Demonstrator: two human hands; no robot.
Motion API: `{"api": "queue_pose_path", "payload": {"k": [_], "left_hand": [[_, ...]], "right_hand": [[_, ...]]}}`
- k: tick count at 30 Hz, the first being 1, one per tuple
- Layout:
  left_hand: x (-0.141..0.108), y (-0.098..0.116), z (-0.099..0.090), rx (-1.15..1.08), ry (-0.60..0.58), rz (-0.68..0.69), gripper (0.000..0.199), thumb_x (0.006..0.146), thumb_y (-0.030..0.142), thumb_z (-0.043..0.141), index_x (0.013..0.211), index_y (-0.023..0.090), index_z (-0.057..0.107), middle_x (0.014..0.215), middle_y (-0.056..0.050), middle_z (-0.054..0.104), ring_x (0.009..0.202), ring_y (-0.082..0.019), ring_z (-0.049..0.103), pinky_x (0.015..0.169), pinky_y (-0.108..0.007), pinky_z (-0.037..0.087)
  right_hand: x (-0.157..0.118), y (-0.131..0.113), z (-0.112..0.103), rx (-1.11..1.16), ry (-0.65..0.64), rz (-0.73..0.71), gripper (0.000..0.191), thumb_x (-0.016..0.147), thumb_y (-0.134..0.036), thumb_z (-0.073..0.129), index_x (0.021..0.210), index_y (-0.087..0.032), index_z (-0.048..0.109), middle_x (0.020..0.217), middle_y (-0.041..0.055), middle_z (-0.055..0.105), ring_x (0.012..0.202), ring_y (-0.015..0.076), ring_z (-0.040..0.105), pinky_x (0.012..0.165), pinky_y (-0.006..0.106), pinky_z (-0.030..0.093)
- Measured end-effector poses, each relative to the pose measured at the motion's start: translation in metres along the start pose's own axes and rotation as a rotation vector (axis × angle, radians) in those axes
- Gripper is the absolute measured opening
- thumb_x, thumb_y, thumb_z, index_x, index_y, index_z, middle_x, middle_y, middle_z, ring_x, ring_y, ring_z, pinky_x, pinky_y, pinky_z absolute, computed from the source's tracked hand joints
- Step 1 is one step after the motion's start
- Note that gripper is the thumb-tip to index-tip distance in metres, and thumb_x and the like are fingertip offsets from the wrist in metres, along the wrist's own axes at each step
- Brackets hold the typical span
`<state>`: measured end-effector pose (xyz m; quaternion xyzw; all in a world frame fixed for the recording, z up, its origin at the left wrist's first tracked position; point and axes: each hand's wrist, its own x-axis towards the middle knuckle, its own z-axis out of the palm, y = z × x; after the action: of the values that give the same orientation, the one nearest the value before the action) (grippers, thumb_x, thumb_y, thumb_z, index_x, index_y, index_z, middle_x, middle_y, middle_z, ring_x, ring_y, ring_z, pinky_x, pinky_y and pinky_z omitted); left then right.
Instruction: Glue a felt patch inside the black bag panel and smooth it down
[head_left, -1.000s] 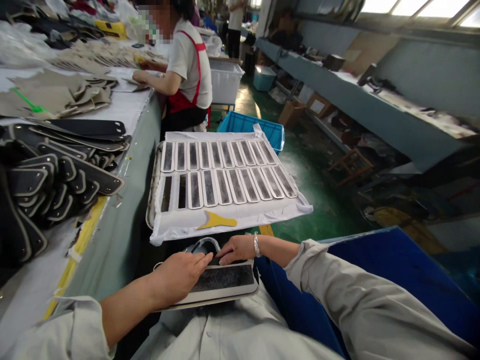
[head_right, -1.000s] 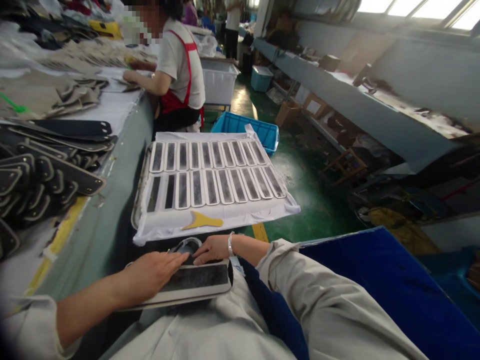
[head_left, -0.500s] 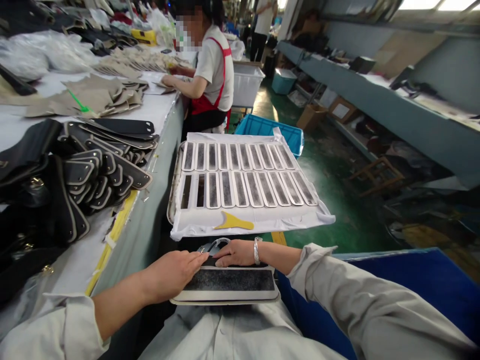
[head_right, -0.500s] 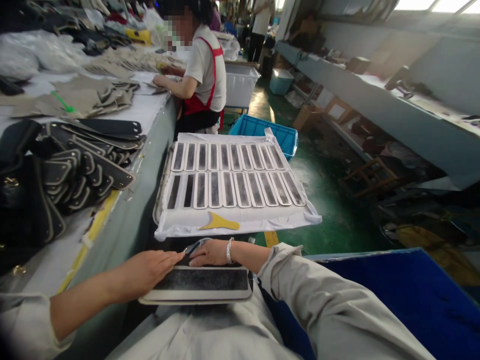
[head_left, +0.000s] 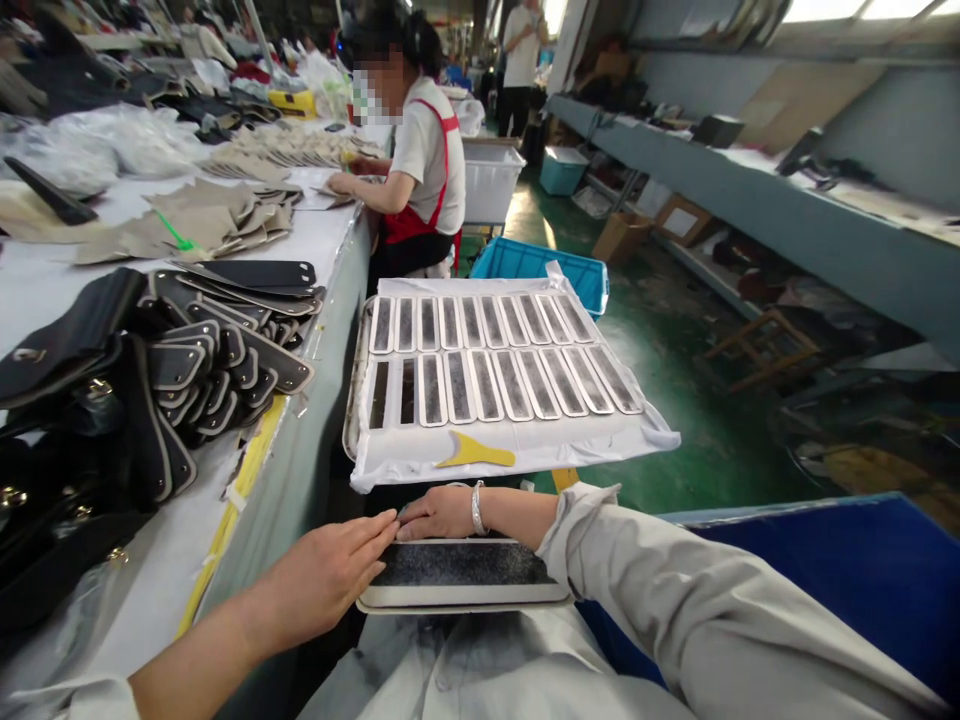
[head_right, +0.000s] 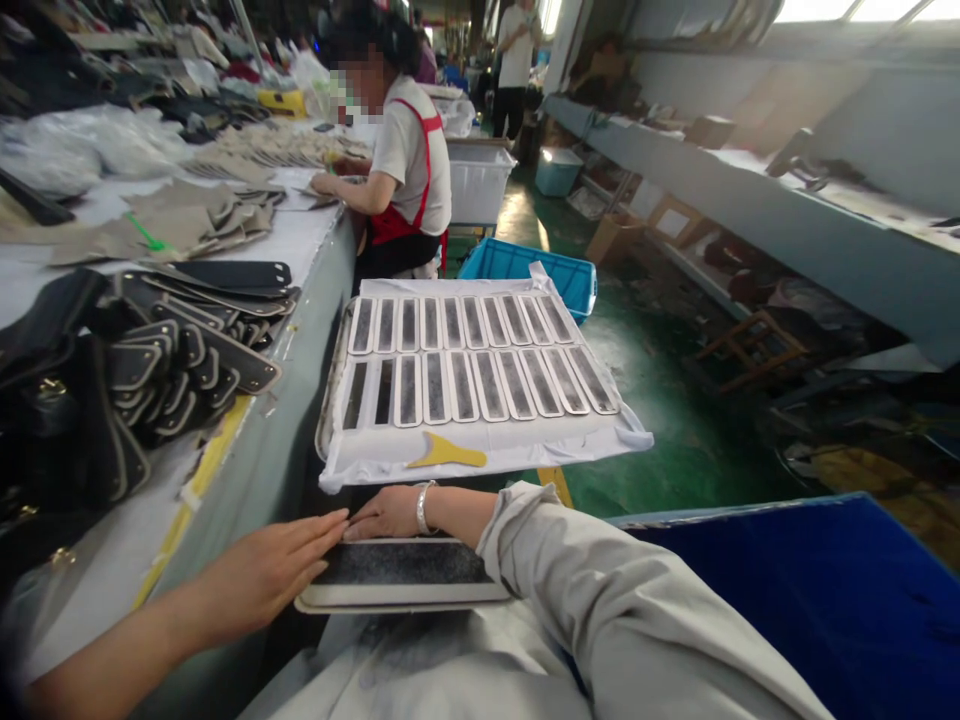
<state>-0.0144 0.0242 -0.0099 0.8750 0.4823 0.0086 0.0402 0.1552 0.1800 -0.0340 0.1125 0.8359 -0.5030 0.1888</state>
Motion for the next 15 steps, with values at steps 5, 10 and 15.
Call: {"api": "queue_pose_path", "payload": {"k": [5, 10, 15], "left_hand": [[0.005, 0.004, 0.005, 0.095, 0.022, 0.0, 0.038, 0.09, 0.027, 0.045, 0.127, 0.018, 0.052, 0.133, -0.007, 0.051, 0.119, -0.025, 0.049, 0.098, -0.04, 0.042], [0.014, 0.009, 0.003, 0.118, 0.061, -0.032, 0.038, 0.089, 0.034, 0.047, 0.122, 0.018, 0.056, 0.132, -0.008, 0.052, 0.123, -0.028, 0.044, 0.099, -0.044, 0.038], [0.044, 0.05, -0.002, 0.003, 0.196, -0.04, 0.044, 0.086, 0.045, 0.05, 0.118, 0.017, 0.058, 0.13, -0.01, 0.054, 0.118, -0.027, 0.049, 0.099, -0.043, 0.04]], "right_hand": [[-0.07, 0.032, -0.008, 0.018, -0.027, 0.086, 0.041, 0.088, -0.045, 0.046, 0.113, -0.018, 0.064, 0.107, 0.0053, 0.066, 0.097, 0.0182, 0.059, 0.084, 0.023, 0.042], [-0.121, 0.057, -0.011, 0.084, -0.004, 0.19, 0.045, 0.086, -0.048, 0.047, 0.112, -0.016, 0.065, 0.101, 0.0045, 0.068, 0.097, 0.0216, 0.06, 0.081, 0.025, 0.045], [-0.137, 0.041, -0.001, -0.021, 0.29, 0.223, 0.042, 0.082, -0.041, 0.057, 0.117, -0.018, 0.061, 0.113, 0.0061, 0.064, 0.104, 0.022, 0.057, 0.088, 0.028, 0.044]]}}
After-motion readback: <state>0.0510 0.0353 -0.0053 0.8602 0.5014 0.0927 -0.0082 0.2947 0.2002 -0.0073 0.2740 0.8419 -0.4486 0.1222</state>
